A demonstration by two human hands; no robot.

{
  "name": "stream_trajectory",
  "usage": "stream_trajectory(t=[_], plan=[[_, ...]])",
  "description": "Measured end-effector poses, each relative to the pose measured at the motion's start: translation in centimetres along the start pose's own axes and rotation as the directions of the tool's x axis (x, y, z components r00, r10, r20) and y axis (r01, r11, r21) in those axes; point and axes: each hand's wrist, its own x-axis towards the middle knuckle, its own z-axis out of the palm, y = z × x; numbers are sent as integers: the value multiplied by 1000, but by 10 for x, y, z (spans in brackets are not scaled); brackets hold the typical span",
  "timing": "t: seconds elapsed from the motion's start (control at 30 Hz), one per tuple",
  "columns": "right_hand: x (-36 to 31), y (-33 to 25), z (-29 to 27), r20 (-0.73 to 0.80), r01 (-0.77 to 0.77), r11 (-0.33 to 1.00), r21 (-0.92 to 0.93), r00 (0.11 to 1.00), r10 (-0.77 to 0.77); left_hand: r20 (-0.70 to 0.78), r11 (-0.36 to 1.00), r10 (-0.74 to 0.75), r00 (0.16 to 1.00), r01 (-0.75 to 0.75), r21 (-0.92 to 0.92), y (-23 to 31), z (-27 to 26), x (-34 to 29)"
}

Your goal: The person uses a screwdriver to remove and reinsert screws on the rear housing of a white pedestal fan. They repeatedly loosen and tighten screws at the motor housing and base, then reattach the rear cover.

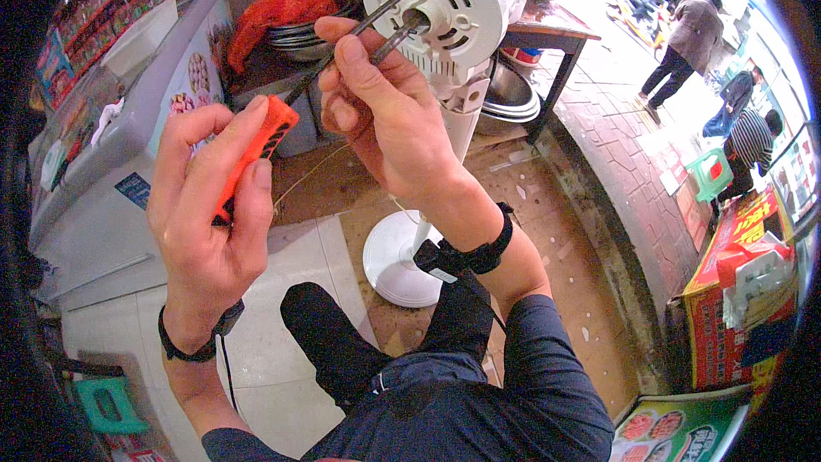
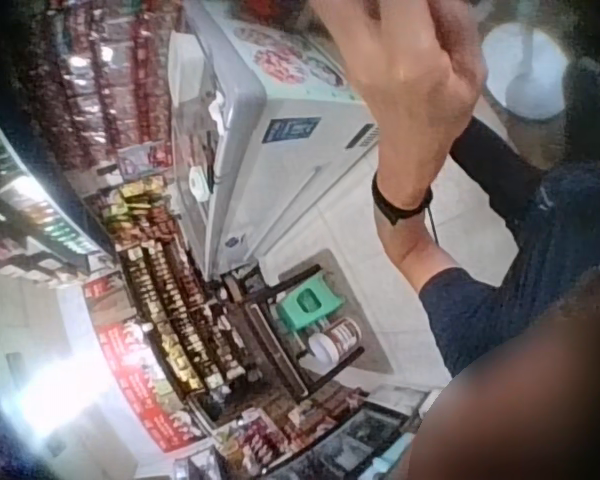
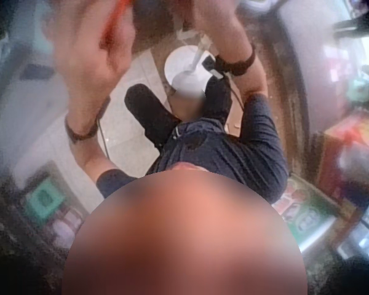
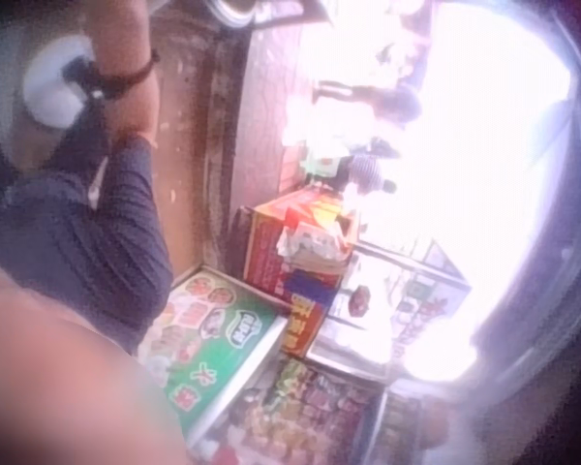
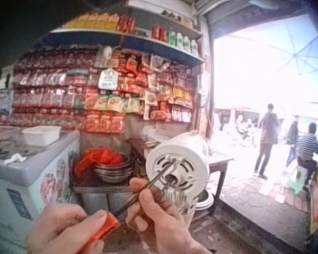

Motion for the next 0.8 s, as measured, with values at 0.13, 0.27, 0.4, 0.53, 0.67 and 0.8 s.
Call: stream_trajectory(t=[0.13,0.27,0.4,0.53,0.67,0.8], plan=[[0,-2,0,3,6,1000,-4,1000,-6,11,996,-85,996,85,-17,6,2,1],[0,-5,1,-18,4,1000,-15,1000,-4,7,997,-79,997,80,-20,6,3,6],[-1,-5,1,0,12,1000,-21,1000,-12,18,997,-77,997,77,-1,9,2,10],[0,-6,2,38,14,1000,-9,999,-14,26,998,-52,998,51,20,13,-2,18],[-6,-7,7,34,-10,1000,7,999,10,33,996,-12,999,9,85,20,-10,26],[-4,-6,10,92,-9,999,33,996,6,30,988,66,997,-69,140,27,-16,31]])
